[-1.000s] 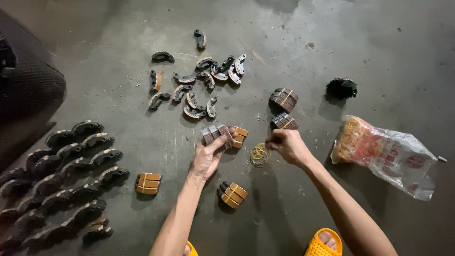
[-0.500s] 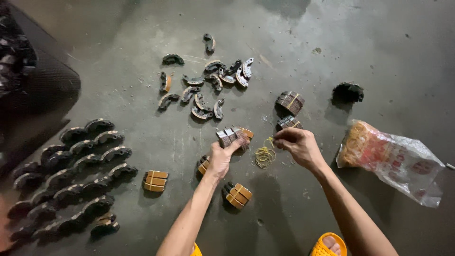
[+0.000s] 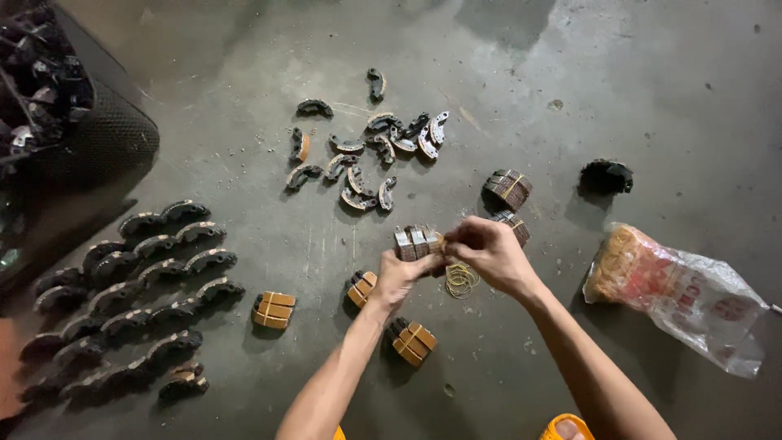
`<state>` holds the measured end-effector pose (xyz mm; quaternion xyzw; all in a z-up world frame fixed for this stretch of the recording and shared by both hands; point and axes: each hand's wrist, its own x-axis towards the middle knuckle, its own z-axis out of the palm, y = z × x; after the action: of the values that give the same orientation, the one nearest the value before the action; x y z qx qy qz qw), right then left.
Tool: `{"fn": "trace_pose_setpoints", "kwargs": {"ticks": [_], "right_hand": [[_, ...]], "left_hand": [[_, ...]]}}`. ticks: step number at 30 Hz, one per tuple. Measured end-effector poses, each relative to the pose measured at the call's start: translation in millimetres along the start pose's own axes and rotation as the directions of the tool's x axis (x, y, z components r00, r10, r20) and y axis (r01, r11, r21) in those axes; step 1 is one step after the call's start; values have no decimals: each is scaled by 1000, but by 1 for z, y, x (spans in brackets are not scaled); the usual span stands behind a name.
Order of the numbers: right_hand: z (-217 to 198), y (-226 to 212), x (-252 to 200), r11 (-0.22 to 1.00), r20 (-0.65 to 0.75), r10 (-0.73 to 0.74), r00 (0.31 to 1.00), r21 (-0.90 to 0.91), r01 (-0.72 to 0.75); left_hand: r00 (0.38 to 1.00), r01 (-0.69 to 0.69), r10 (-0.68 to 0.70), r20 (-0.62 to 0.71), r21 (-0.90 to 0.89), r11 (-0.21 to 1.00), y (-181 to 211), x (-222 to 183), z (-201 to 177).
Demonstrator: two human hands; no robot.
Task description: Bundling and organizing motorcycle brake shoes using rubber bands.
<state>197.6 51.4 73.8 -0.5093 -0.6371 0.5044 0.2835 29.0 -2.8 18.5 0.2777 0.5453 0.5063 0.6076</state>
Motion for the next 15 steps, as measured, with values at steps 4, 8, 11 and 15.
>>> {"fn": "trace_pose_setpoints", "kwargs": {"ticks": [4,8,11,15], "right_hand": [[-6,11,-26,558,57,77,995,825,-90],[-36,39,-28,869,190,233,954,400,-292],[-42,23,-11,944,169,77,983,304,-126],[-18,-48,14,999,582,27,813,9,-39]], "left_hand": [[998,56,-54,21,-115,992,-33,24,-16],[971,39,66,229,-426,904,31,-4,-19],[850,144,-34,526,-170,975,64,-19,-14],[500,-89,-544,674,665,742,65,-32,23]]}}
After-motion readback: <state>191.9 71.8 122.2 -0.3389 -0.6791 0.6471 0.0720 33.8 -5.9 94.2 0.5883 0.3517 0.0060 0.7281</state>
